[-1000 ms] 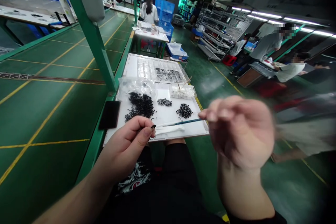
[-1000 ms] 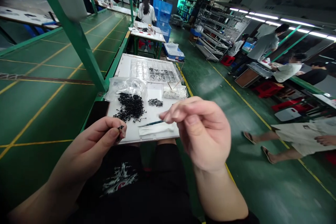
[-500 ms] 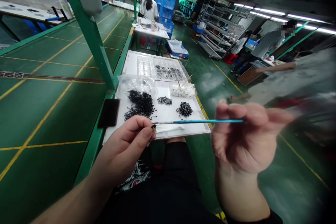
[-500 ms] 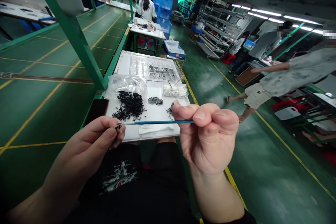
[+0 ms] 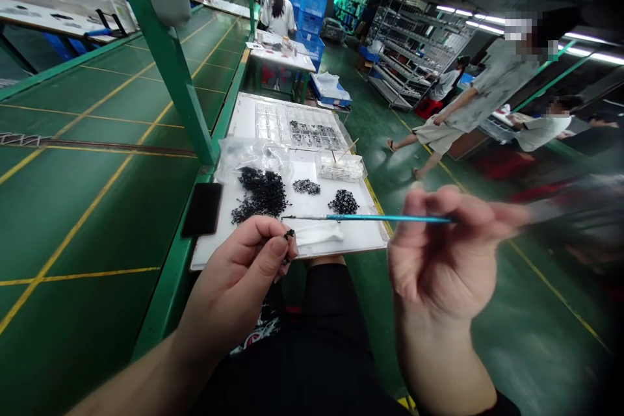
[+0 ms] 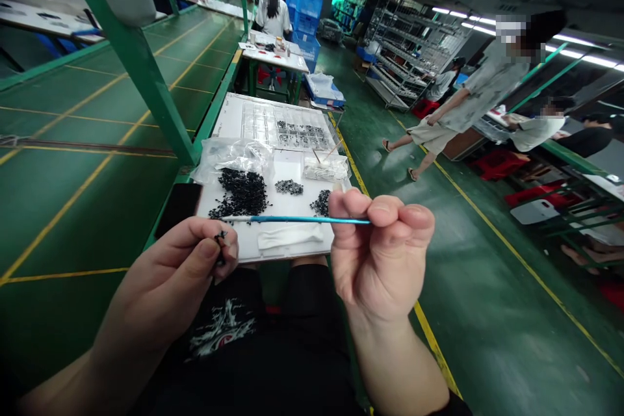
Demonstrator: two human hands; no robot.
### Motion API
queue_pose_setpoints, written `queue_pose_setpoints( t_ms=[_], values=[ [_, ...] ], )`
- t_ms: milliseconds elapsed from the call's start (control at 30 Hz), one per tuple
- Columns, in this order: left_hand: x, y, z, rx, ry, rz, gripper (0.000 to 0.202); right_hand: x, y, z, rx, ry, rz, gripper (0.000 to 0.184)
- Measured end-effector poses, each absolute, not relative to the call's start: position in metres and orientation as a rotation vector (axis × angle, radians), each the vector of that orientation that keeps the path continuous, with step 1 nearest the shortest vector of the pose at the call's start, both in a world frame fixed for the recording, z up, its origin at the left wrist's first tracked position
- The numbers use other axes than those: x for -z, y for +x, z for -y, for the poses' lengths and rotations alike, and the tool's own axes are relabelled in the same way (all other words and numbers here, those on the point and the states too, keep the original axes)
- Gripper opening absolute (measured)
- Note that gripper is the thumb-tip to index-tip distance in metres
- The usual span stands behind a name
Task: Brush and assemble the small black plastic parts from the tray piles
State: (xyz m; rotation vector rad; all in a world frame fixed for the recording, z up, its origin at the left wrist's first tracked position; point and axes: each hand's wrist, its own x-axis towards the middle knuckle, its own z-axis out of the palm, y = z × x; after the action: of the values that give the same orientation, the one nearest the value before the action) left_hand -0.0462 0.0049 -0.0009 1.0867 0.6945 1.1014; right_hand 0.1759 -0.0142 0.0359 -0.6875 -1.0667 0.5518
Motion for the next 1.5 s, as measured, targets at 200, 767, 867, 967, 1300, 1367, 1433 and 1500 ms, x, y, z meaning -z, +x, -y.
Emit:
queue_pose_setpoints(
  t_ms=[200,767,867,967,1300,1367,1433,1500],
  values=[
    [-0.004,-0.025,-0.005,-1.217,0.845,-0.511,0.012,-0.03,0.17,0.011,-0.588,-0.688,0.996,0.014],
    [-0.004,-0.024,-0.006,-1.224,0.882,-0.519,0.012,-0.037,0.166,0.009,-0.688,-0.525,0.85,0.01],
    [-0.003,-0.025,-0.006,-1.233,0.877,-0.508,0.012,-0.037,0.166,0.009,-0.683,-0.494,0.847,0.01],
    [-0.002,-0.026,-0.005,-1.231,0.884,-0.515,0.012,-0.038,0.167,0.008,-0.665,-0.485,0.842,0.01],
    [0.009,-0.039,-0.006,-1.188,1.145,-0.661,0.013,-0.059,0.195,-0.008,-0.502,-0.502,0.812,0.019],
    [0.018,-0.05,-0.009,-1.172,1.363,-0.753,0.011,-0.059,0.209,-0.028,-0.388,-0.55,0.971,0.015],
    [0.028,-0.061,-0.013,-1.178,1.57,-0.856,0.01,-0.049,0.219,-0.055,-0.255,-0.844,1.235,0.019],
    [0.037,-0.07,-0.019,-1.166,1.7,-0.975,0.011,-0.031,0.219,-0.085,-0.166,-1.437,1.549,0.027]
  ],
)
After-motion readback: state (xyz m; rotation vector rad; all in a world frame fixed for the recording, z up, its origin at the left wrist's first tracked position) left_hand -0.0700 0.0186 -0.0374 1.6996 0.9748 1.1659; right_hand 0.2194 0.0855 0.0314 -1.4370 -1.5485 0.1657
